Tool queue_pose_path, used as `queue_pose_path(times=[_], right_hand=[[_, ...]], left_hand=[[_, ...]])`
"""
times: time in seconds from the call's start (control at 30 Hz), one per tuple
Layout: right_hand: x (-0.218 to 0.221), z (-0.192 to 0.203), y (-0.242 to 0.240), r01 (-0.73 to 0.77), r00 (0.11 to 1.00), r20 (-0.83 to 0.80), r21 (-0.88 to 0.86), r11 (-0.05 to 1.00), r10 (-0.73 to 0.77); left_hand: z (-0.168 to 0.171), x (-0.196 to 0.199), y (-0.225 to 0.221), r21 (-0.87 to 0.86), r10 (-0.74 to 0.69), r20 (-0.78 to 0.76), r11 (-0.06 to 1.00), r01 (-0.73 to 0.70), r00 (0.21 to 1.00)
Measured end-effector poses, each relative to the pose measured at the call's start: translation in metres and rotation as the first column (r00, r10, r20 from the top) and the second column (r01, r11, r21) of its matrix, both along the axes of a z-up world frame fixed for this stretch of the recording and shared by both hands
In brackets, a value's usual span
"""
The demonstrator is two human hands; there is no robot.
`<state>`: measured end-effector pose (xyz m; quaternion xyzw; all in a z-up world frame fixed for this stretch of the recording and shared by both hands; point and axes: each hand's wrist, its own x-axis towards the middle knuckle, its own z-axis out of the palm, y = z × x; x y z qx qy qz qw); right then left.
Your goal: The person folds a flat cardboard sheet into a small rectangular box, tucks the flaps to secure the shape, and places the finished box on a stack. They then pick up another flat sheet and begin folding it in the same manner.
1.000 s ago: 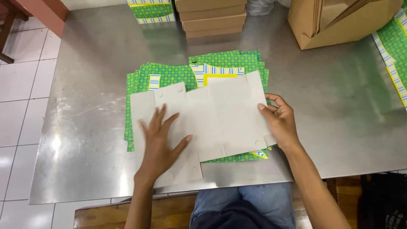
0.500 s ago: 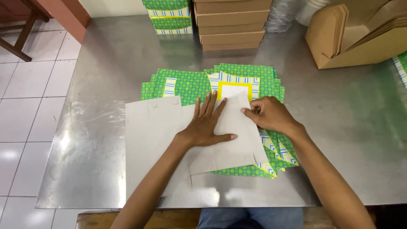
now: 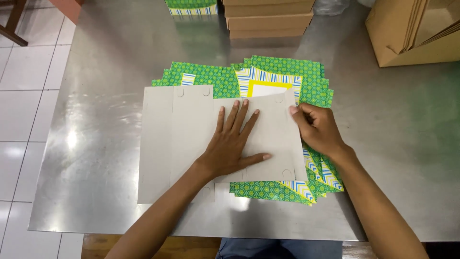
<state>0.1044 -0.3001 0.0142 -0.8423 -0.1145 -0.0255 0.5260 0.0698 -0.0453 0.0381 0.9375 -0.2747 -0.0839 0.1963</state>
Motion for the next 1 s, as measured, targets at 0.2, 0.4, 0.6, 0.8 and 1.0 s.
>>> queue_pose_path(times=[0.2,0.4,0.6,0.8,1.0], right_hand=[[-0.001,0.026,-0.002,-0.077,0.988,0.129,-0.092,0.993,0.088],[-0.004,0.010,0.000,-0.130,0.965,0.157,-0.415,0.900,0.211],[-0.004,0.010,0.010,-0.064,0.986,0.115,-0.418,0.906,0.122],[0.000,0.006,0.009,0.078,0.995,0.085,-0.380,0.921,-0.050],[0.013,0.007,0.003,0.049,0.998,-0.005,-0.393,0.918,-0.055]], left_hand=[[-0.001,0.008,0.005,0.019,-0.056,-0.004,0.998,0.056,0.998],[-0.007,0.004,0.000,0.012,-0.101,0.048,0.995,0.100,0.994],[-0.006,-0.001,-0.006,0.051,-0.104,0.120,0.994,0.098,0.987],[-0.007,-0.005,-0.009,-0.058,-0.058,0.139,0.996,0.067,0.989],[-0.013,-0.006,-0.016,-0.076,-0.015,0.176,0.997,0.029,0.984]])
